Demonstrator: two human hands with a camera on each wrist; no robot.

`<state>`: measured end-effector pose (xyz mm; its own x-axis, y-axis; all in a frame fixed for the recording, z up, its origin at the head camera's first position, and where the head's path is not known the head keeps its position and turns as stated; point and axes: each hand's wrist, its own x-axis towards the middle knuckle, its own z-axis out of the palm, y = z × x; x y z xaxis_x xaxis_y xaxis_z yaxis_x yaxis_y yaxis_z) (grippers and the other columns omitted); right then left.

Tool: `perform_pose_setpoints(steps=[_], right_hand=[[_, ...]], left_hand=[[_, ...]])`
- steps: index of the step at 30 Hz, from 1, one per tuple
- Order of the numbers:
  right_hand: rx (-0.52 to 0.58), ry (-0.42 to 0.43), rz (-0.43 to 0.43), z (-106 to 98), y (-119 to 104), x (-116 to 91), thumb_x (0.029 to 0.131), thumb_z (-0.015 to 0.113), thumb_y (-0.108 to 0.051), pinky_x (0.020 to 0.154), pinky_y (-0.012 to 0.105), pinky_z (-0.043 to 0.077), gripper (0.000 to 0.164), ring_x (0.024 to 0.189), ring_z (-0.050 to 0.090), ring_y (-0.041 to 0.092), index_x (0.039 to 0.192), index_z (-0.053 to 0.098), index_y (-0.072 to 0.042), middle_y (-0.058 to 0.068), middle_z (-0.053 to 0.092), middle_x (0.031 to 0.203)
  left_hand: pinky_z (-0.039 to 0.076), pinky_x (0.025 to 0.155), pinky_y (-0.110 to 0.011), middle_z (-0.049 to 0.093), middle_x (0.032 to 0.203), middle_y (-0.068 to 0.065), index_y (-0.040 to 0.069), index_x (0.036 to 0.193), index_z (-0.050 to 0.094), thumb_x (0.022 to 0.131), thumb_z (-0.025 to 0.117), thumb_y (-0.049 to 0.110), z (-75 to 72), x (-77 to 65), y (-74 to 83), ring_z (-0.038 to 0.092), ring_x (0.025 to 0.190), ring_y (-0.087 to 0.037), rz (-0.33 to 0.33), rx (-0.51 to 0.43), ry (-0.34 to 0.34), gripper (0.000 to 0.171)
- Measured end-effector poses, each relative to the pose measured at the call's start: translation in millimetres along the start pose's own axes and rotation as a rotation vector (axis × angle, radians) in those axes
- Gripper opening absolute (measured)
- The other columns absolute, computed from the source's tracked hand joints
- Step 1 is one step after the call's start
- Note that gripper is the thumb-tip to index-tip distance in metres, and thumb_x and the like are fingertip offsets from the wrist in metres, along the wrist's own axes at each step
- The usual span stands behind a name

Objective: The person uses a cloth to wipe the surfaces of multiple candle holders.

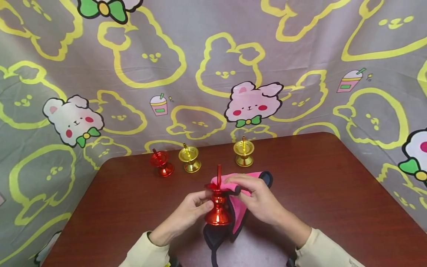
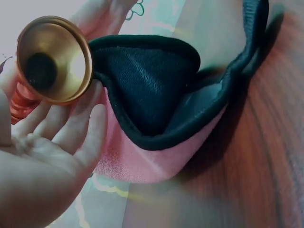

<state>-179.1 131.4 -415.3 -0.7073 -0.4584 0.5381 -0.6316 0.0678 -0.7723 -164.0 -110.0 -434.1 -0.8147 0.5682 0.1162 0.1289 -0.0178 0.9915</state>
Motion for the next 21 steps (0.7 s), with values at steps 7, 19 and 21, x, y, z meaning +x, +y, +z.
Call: perform_pose_setpoints(steps=[7,19,21], right_hand=[[-0.060,-0.043,-0.057,-1.7,4.9,0.4,0.089,0.071,0.006,0.098,0.027,0.048,0.038,0.116,0.062,0.023,0.122,0.071,-0.012,0.001,0.071,0.118],[-0.230,-0.093,-0.126,-7.2,4.2,5.6,0.081,0.072,0.016,0.086,0.025,0.051,0.049,0.104,0.060,0.013,0.118,0.073,-0.017,-0.008,0.067,0.111],[-0.274,-0.090,-0.140,-5.7,3.5,7.1,0.080,0.074,0.015,0.080,0.026,0.052,0.049,0.101,0.058,0.013,0.117,0.074,-0.016,-0.007,0.067,0.109]], left_hand=[[0.054,0.090,-0.033,0.068,0.112,-0.030,-0.010,0.131,0.058,0.104,0.056,0.014,2.8,0.0,-0.9,0.069,0.099,-0.014,-0.002,-0.058,-0.080,0.036],[0.056,0.080,-0.029,0.073,0.099,-0.021,-0.007,0.121,0.066,0.103,0.058,0.016,-4.6,2.8,-0.4,0.069,0.086,-0.009,-0.010,0.124,-0.033,0.030],[0.056,0.076,-0.027,0.073,0.095,-0.018,-0.006,0.119,0.067,0.103,0.059,0.016,-5.6,3.0,-0.3,0.067,0.082,-0.008,-0.020,0.166,-0.003,0.029]])
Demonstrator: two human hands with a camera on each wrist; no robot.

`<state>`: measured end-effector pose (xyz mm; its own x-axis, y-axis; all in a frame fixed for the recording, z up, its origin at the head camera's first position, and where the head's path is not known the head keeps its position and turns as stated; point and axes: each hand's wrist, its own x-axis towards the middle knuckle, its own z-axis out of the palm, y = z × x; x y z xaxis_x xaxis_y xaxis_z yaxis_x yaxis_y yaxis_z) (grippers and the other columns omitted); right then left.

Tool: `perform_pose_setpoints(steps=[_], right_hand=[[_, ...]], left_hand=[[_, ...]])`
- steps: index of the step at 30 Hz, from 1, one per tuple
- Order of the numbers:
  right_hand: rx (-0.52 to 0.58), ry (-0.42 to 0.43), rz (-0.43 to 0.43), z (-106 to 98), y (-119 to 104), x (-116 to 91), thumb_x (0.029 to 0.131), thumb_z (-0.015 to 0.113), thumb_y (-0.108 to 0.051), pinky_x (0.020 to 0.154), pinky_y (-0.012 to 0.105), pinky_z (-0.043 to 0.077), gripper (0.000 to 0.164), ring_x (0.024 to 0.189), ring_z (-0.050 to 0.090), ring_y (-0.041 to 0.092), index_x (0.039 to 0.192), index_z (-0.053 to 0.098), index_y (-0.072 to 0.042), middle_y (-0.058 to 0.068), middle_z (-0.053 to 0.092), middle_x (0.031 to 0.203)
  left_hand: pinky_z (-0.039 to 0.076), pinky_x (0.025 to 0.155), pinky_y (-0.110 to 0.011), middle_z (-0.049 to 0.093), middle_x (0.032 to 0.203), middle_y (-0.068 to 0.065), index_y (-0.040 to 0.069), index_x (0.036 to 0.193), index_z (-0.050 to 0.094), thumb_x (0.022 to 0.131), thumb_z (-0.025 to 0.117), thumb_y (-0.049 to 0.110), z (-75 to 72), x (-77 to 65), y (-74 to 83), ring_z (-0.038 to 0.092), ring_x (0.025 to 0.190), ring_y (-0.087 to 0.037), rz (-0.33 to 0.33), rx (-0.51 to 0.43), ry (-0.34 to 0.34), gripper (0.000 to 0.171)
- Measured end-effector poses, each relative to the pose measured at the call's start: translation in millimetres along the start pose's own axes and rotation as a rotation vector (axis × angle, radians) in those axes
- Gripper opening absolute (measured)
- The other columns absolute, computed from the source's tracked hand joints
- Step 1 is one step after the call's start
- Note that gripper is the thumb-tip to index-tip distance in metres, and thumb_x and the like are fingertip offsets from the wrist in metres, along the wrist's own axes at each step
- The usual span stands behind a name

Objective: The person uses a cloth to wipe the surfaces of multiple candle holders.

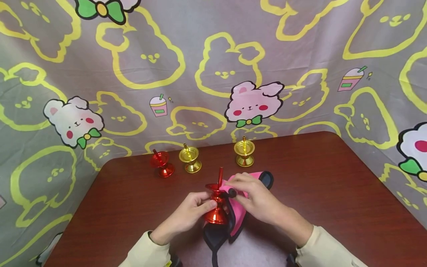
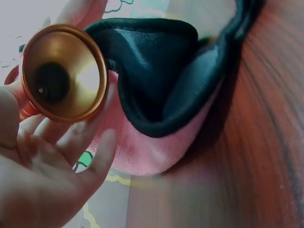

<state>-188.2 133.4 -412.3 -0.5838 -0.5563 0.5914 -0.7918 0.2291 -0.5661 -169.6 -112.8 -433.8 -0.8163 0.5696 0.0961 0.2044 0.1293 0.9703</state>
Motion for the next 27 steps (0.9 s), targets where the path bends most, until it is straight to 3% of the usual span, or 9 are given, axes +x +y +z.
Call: perform_pose_setpoints(steps=[5,15,20,24,27], right_hand=[[-0.121,0.010,-0.009,4,-2,2,0.075,0.080,0.014,0.074,0.025,0.052,0.048,0.094,0.055,0.012,0.114,0.075,-0.013,-0.004,0.067,0.106],[-0.339,-0.004,0.008,10,-11,10,0.078,0.080,0.005,0.070,0.025,0.048,0.035,0.085,0.051,0.008,0.106,0.076,-0.015,-0.010,0.063,0.096],[-0.419,-0.041,0.055,15,-18,14,0.078,0.081,0.002,0.070,0.026,0.049,0.029,0.084,0.051,0.010,0.103,0.077,-0.012,-0.007,0.062,0.093],[-0.521,-0.106,0.064,22,-25,16,0.077,0.083,0.001,0.077,0.030,0.054,0.029,0.089,0.055,0.016,0.104,0.075,-0.006,0.001,0.063,0.096],[-0.584,-0.129,0.053,26,-29,17,0.077,0.082,0.001,0.079,0.031,0.056,0.030,0.091,0.056,0.019,0.105,0.074,-0.003,0.005,0.063,0.096]], left_hand=[[0.054,0.071,-0.024,0.073,0.089,-0.009,-0.003,0.114,0.070,0.101,0.062,0.015,2.7,0.7,-0.1,0.064,0.076,-0.007,-0.021,0.080,0.072,0.023],[0.046,0.058,-0.022,0.070,0.076,0.010,0.011,0.099,0.076,0.093,0.073,0.032,11.3,1.8,4.9,0.055,0.064,-0.003,-0.008,0.419,0.279,0.021],[0.032,0.048,-0.023,0.053,0.056,0.016,0.016,0.092,0.076,0.089,0.076,0.041,15.7,0.3,8.4,0.043,0.051,-0.005,0.017,0.692,0.366,0.025],[0.037,0.050,-0.028,0.054,0.053,0.009,0.016,0.082,0.073,0.085,0.079,0.044,21.5,0.2,8.5,0.050,0.052,-0.013,0.079,0.986,0.431,0.029],[0.042,0.055,-0.033,0.059,0.053,0.002,0.015,0.079,0.071,0.083,0.080,0.046,24.8,0.6,6.8,0.056,0.053,-0.021,0.129,1.147,0.468,0.033]])
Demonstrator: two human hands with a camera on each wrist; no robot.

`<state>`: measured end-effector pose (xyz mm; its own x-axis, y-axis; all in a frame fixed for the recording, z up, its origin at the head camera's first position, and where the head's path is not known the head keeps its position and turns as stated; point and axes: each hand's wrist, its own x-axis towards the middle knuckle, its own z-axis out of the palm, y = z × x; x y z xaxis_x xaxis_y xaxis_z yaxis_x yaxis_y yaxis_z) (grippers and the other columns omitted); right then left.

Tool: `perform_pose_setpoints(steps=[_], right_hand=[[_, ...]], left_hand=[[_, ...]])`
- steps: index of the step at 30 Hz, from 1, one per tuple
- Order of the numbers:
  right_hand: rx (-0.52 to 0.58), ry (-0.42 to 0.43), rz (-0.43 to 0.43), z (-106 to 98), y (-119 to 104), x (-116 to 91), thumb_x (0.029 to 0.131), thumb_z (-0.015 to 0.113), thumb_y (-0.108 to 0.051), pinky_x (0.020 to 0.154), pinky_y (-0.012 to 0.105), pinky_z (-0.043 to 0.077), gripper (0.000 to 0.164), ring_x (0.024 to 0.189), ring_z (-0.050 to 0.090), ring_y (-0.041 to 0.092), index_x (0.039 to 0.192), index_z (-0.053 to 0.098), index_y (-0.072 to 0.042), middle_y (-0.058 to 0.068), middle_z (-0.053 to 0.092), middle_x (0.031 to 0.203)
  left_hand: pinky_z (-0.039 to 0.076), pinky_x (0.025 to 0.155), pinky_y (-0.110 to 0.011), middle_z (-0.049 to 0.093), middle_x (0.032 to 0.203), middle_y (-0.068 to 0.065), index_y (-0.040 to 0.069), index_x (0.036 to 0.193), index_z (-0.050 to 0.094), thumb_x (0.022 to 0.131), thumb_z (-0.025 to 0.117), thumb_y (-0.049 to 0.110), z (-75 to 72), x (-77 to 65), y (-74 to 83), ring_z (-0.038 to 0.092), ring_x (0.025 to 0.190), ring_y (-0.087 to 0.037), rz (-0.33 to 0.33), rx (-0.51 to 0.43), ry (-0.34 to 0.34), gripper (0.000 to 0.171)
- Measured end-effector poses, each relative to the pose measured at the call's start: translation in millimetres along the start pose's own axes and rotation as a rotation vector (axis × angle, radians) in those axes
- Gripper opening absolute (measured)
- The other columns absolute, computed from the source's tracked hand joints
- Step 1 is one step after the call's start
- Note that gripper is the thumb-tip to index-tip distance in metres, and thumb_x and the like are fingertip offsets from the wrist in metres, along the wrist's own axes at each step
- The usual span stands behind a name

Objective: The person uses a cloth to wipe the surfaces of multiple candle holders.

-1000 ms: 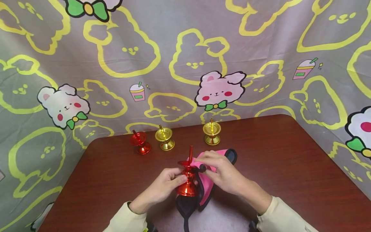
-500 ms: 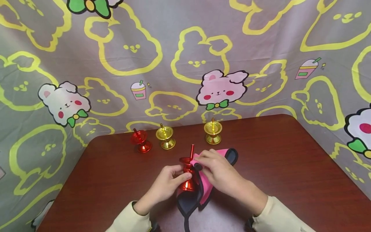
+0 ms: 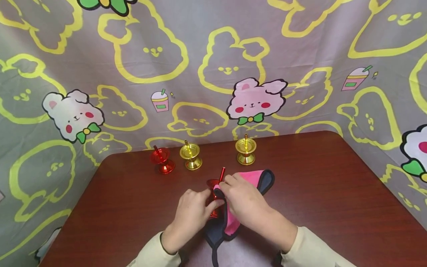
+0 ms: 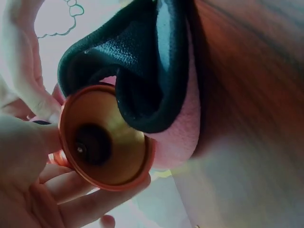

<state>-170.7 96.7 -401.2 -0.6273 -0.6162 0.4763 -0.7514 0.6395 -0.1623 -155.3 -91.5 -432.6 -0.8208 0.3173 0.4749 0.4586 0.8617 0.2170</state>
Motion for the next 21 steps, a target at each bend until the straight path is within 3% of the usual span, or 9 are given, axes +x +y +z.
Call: perform_pose_setpoints(steps=[3,5,7,9,11,13,17,21], right_hand=[[0.003,0.009,0.008,1,0,0,0.078,0.082,0.000,0.078,0.030,0.056,0.029,0.090,0.056,0.017,0.106,0.074,-0.004,0.004,0.063,0.095],[0.040,0.017,0.018,1,3,0,0.079,0.082,-0.003,0.078,0.029,0.056,0.029,0.091,0.057,0.015,0.108,0.075,-0.006,0.002,0.064,0.096],[0.096,0.041,0.020,-1,9,-1,0.081,0.081,-0.004,0.077,0.029,0.055,0.028,0.090,0.056,0.013,0.108,0.075,-0.008,-0.001,0.065,0.097],[0.181,0.072,0.014,-3,17,-2,0.081,0.081,-0.003,0.076,0.028,0.054,0.030,0.091,0.056,0.011,0.110,0.075,-0.010,-0.004,0.066,0.099],[0.302,0.103,0.001,-5,25,-4,0.081,0.080,0.001,0.077,0.027,0.054,0.034,0.094,0.057,0.011,0.113,0.074,-0.010,-0.005,0.067,0.103],[0.452,0.117,-0.013,-6,32,-5,0.082,0.078,0.006,0.083,0.027,0.054,0.039,0.100,0.060,0.014,0.117,0.072,-0.010,-0.003,0.069,0.109],[0.744,0.093,-0.022,-3,40,-10,0.086,0.070,0.014,0.093,0.029,0.052,0.043,0.114,0.062,0.021,0.123,0.070,-0.009,0.005,0.068,0.122],[0.897,0.087,0.021,2,41,-12,0.089,0.066,0.013,0.095,0.032,0.052,0.041,0.120,0.061,0.023,0.124,0.069,-0.008,0.008,0.067,0.126]], left_hand=[[0.043,0.057,-0.034,0.059,0.052,0.001,0.015,0.076,0.069,0.082,0.079,0.049,0.4,0.3,-0.8,0.057,0.052,-0.021,0.020,0.043,0.016,0.036],[0.039,0.052,-0.031,0.056,0.051,0.005,0.017,0.071,0.066,0.083,0.078,0.050,-1.6,1.8,-3.9,0.052,0.049,-0.015,-0.002,-0.042,-0.024,0.037],[0.040,0.051,-0.026,0.058,0.056,0.009,0.017,0.075,0.069,0.085,0.079,0.046,-5.8,4.4,-9.2,0.052,0.052,-0.009,-0.054,-0.242,-0.099,0.033],[0.042,0.053,-0.022,0.063,0.064,0.010,0.015,0.082,0.073,0.087,0.079,0.038,-10.5,7.1,-16.7,0.055,0.057,-0.005,-0.141,-0.517,-0.182,0.025],[0.048,0.058,-0.022,0.071,0.077,0.006,0.010,0.097,0.075,0.089,0.079,0.027,-14.3,8.8,-24.7,0.061,0.066,-0.006,-0.215,-0.772,-0.247,0.019],[0.053,0.066,-0.024,0.075,0.091,-0.002,0.005,0.109,0.074,0.091,0.077,0.019,-17.0,8.9,-31.3,0.066,0.077,-0.010,-0.246,-0.958,-0.304,0.023],[0.055,0.076,-0.028,0.073,0.107,-0.011,-0.001,0.120,0.068,0.095,0.072,0.022,-17.4,5.6,-35.7,0.068,0.091,-0.015,-0.224,-1.150,-0.428,0.035],[0.055,0.086,-0.030,0.069,0.117,-0.015,-0.008,0.130,0.060,0.097,0.069,0.033,-11.5,1.0,-32.3,0.068,0.100,-0.017,-0.199,-1.253,-0.510,0.053]])
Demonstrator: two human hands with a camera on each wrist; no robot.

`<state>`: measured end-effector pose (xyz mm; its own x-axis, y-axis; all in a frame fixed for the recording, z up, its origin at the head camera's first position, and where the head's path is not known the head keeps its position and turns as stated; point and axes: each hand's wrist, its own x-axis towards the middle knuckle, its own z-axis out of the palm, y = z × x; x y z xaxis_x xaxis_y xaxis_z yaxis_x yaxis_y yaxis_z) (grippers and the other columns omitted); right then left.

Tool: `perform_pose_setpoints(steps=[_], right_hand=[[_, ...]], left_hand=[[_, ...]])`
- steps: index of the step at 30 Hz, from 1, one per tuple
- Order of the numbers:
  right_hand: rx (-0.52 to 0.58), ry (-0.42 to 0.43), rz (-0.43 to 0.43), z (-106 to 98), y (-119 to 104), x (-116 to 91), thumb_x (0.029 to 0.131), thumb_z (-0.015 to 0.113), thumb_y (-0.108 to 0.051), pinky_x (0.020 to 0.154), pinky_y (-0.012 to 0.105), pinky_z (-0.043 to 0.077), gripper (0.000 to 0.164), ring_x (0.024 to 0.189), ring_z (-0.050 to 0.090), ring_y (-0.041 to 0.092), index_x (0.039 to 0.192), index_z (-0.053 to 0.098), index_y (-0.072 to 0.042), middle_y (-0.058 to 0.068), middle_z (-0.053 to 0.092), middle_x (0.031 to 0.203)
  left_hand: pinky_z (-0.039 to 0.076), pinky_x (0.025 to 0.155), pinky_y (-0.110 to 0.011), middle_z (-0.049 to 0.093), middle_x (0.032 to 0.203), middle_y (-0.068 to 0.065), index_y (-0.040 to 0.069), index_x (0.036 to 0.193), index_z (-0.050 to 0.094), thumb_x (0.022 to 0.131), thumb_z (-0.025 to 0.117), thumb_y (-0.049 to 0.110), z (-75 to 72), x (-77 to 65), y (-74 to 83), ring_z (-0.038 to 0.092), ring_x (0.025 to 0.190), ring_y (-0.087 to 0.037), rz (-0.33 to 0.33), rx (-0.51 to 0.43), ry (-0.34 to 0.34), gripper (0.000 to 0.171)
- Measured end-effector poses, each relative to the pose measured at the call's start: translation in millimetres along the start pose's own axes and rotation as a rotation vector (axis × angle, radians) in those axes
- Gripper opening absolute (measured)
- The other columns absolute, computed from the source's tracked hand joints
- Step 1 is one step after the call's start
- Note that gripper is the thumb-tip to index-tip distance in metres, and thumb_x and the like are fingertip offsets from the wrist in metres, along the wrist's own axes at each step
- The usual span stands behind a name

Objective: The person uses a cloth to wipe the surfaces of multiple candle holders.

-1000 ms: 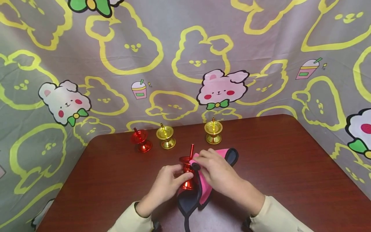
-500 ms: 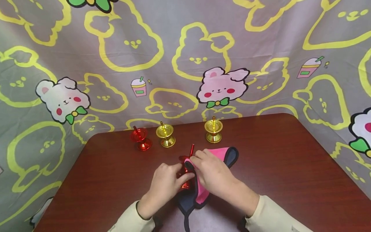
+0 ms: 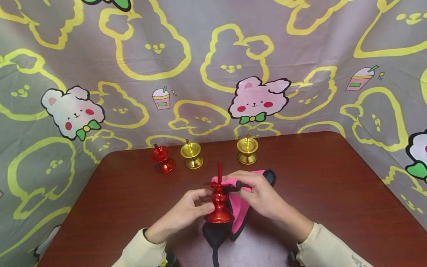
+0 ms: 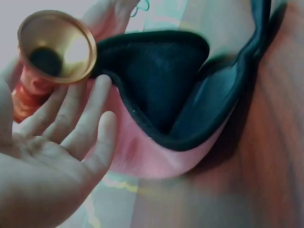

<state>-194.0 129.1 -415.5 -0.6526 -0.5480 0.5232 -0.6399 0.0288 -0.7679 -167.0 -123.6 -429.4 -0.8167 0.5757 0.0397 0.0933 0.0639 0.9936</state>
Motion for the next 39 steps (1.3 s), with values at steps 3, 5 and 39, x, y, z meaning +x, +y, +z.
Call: perform_pose_setpoints(steps=[3,5,39], right_hand=[[0.027,0.015,0.025,2,1,-1,0.090,0.068,0.010,0.095,0.033,0.052,0.040,0.121,0.060,0.023,0.125,0.069,-0.008,0.008,0.067,0.127],[0.022,0.014,0.029,2,1,-2,0.089,0.069,0.009,0.094,0.033,0.052,0.041,0.122,0.060,0.023,0.126,0.069,-0.008,0.008,0.066,0.128],[-0.626,-0.067,-0.120,3,-14,6,0.077,0.080,0.007,0.084,0.039,0.056,0.040,0.104,0.061,0.018,0.112,0.075,-0.011,0.002,0.068,0.113]], left_hand=[[0.054,0.090,-0.032,0.067,0.121,-0.019,-0.012,0.134,0.054,0.098,0.067,0.035,4.4,1.0,-3.6,0.068,0.103,-0.019,0.005,-0.036,-0.017,0.060],[0.054,0.091,-0.032,0.066,0.122,-0.020,-0.012,0.134,0.054,0.099,0.065,0.035,6.3,1.4,-4.5,0.068,0.104,-0.019,0.013,-0.041,-0.011,0.060],[0.051,0.064,-0.025,0.070,0.083,0.006,0.011,0.100,0.078,0.092,0.074,0.032,18.8,5.2,-4.9,0.061,0.072,-0.008,0.055,0.439,0.282,0.023]])
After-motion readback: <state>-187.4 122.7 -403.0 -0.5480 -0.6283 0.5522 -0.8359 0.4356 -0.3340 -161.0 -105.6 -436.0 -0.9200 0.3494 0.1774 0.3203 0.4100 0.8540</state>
